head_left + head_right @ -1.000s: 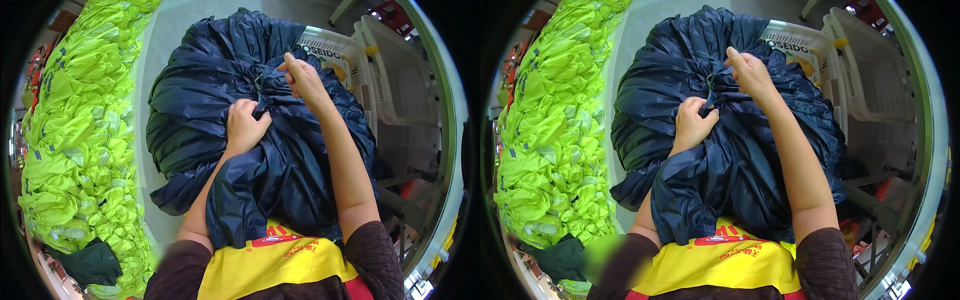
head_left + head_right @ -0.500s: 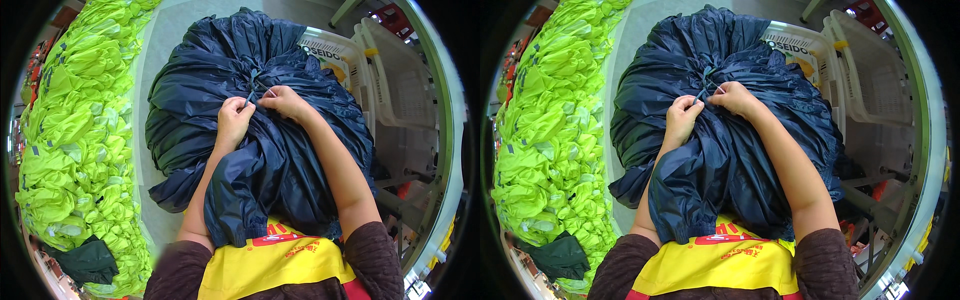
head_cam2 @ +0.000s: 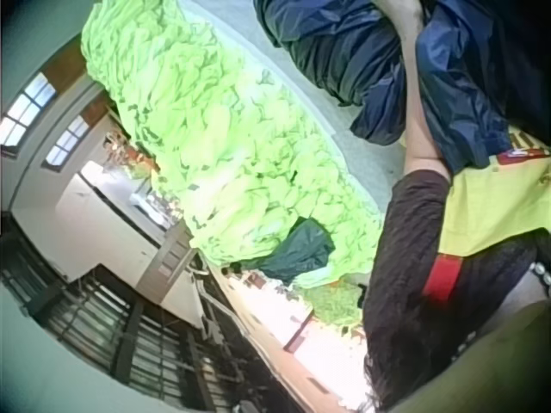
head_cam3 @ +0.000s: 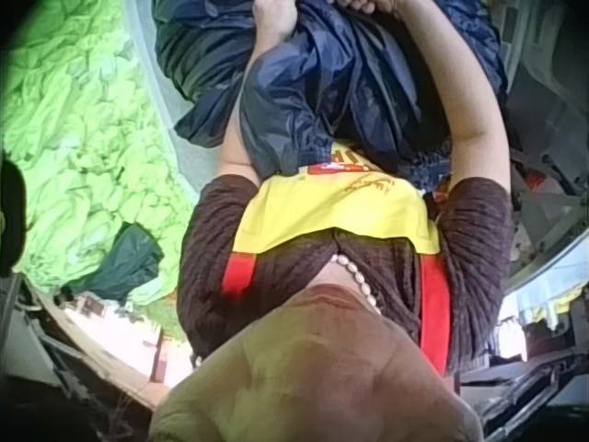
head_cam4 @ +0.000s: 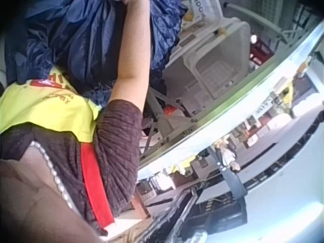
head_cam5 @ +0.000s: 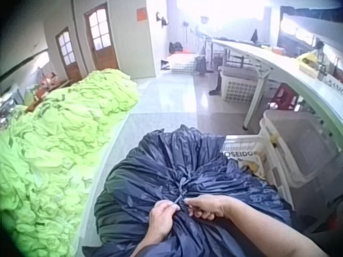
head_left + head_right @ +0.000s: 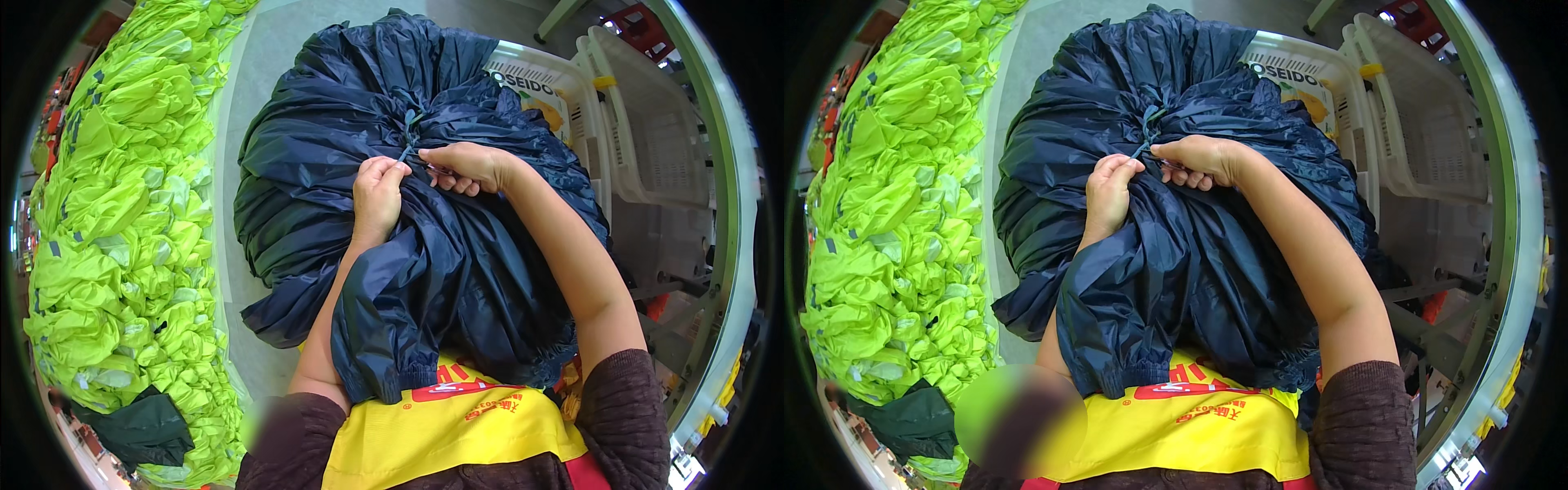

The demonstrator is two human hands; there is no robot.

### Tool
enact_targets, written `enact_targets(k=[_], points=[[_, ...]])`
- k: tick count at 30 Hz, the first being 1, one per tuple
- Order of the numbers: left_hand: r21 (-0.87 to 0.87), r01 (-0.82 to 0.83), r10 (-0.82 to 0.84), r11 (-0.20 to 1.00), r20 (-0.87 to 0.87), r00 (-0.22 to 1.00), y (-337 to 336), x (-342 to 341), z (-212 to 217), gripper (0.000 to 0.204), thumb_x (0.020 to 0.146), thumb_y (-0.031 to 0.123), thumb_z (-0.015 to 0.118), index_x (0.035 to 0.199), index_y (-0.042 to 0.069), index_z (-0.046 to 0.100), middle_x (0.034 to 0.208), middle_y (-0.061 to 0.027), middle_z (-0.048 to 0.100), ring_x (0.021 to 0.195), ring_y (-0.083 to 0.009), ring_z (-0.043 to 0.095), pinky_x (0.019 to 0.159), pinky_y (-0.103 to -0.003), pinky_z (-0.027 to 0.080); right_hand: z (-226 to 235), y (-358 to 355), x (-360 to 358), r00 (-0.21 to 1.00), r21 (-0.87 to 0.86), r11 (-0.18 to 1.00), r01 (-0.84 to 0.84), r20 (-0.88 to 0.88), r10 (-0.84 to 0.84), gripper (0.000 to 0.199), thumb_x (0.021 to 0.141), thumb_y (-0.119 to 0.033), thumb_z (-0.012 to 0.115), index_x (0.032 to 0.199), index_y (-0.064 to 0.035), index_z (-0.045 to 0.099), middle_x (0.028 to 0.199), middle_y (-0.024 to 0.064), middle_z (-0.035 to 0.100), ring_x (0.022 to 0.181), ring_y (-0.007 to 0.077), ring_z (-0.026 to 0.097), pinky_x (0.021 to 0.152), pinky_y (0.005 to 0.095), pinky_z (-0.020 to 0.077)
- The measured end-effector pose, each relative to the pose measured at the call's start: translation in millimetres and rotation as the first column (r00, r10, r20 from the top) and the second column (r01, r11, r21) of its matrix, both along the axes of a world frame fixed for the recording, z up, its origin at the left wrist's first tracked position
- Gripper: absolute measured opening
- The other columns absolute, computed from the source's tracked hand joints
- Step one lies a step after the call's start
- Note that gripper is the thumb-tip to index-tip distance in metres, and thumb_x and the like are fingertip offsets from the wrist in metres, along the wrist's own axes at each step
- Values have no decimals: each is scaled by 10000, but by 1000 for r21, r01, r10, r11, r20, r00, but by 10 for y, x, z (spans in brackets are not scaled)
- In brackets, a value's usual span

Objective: The person repeatedly cuts and removes tags from a pile of dark-colored garments using a small blade. The person handles each garment one at a time, snips the tag, and sets the garment aside.

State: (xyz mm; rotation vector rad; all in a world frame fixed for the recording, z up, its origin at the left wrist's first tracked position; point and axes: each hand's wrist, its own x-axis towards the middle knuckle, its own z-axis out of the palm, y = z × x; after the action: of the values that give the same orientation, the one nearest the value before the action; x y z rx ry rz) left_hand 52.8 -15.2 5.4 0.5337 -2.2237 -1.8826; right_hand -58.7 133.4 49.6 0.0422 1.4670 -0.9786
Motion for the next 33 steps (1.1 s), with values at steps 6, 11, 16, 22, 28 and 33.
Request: enact_targets(k=[6, 11, 16, 22, 28, 33], points=[[-157, 6, -18, 988, -74, 997, 61, 11, 3, 128, 825, 97, 599, 823, -12, 666, 940, -97, 572, 888, -181, 548, 802, -271, 427, -78, -142, -40, 990, -47, 993, 107, 94, -102, 409, 918, -472, 440, 688, -135, 463, 563, -56, 404, 375, 26, 279, 322, 166, 187], [-171, -43, 25, 984, -107, 994, 70, 10, 0, 129, 805, 105, 609, 799, -19, 643, 929, -116, 556, 885, -223, 545, 795, -310, 430, -77, -246, -25, 994, -12, 995, 102, 28, -102, 442, 899, -462, 499, 613, -135, 417, 540, -53, 365, 373, 26, 279, 308, 167, 164], [-178, -49, 24, 983, -140, 990, 44, 15, -59, 125, 798, 89, 593, 784, -25, 643, 907, -104, 568, 838, -196, 557, 770, -281, 432, -71, -197, 22, 995, -9, 997, 73, -68, -73, 417, 889, -466, 510, 619, -154, 448, 524, -57, 371, 369, 39, 264, 337, 192, 159], [-47, -91, 72, 995, -314, 947, 0, 82, -33, 159, 769, 68, 533, 632, -10, 511, 784, -102, 542, 793, -217, 529, 699, -282, 409, -60, -156, 84, 985, -40, 997, 69, -155, -74, 409, 892, -475, 496, 665, -136, 483, 530, -53, 360, 383, 63, 251, 356, 217, 178], [442, 24, 104, 897, -263, 959, -27, 325, 305, 156, 902, 111, 462, 824, 1, 540, 688, -56, 542, 608, -116, 488, 599, -231, 399, 341, 254, 378, 884, -297, 928, 226, -338, -323, 456, 870, -529, 509, 742, -91, 505, 582, -39, 380, 430, 57, 282, 372, 219, 216], [149, 6, -3, 989, -24, 1000, -308, 1394, 664, 222, 942, 161, 452, 872, -19, 563, 829, -76, 575, 761, -170, 545, 732, -252, 426, 1111, 1532, 1567, 427, -288, 896, 338, -801, -419, 211, 886, -213, 538, 956, -24, 601, 860, 31, 535, 684, 104, 501, 640, 241, 414]])
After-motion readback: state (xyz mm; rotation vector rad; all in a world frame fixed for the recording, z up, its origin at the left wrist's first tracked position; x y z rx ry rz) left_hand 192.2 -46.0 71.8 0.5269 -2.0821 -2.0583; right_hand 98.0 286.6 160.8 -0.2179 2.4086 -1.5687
